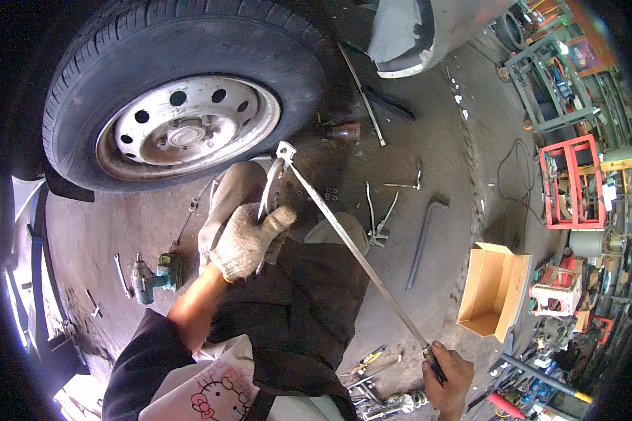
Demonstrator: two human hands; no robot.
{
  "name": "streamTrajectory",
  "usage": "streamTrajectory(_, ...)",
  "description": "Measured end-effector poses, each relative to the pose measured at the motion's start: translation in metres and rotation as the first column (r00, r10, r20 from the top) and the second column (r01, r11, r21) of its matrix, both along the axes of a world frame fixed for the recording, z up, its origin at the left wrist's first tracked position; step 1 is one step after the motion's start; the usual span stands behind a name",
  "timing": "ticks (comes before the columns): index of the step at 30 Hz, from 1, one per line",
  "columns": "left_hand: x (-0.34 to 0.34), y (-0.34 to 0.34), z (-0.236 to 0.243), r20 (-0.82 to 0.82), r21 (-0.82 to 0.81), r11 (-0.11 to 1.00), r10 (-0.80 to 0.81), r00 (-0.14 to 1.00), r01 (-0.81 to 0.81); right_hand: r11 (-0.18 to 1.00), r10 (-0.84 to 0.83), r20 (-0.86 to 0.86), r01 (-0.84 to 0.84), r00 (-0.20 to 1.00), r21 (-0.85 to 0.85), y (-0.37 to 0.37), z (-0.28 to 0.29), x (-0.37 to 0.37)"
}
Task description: The person is working on a car part, using pliers and a screwdriver to manipulate a metal piece. They then attach the modified part to the car's headlight area.
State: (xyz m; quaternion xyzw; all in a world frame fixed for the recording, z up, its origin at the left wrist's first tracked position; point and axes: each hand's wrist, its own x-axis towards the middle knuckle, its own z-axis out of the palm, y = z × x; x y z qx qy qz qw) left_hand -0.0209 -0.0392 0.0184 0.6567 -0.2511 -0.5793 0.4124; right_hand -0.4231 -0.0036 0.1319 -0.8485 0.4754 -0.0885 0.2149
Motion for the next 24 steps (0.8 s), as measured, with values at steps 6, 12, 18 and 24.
streamTrajectory(6, 0.004, 0.005, -0.004, 0.351, -0.064, 0.99, -0.095, 0.932, 0.125, 1.0, 0.029, 0.016, -0.029, 0.999, -0.01, -0.001, 0.003, -0.004)
streamTrajectory(12, 0.005, 0.011, 0.015, 0.575, -0.113, 0.984, -0.051, 0.817, 0.141, 0.999, 0.034, -0.049, -0.034, 0.998, -0.011, -0.011, 0.014, -0.005)
streamTrajectory(18, 0.012, 0.011, 0.013, 0.596, -0.145, 0.977, -0.038, 0.802, 0.154, 0.993, 0.063, -0.137, -0.075, 0.989, -0.088, -0.01, -0.002, 0.009)
streamTrajectory(24, 0.008, 0.015, 0.015, 0.561, -0.153, 0.987, 0.04, 0.827, 0.057, 0.998, -0.048, -0.048, 0.046, 0.998, -0.042, 0.01, -0.043, 0.027)
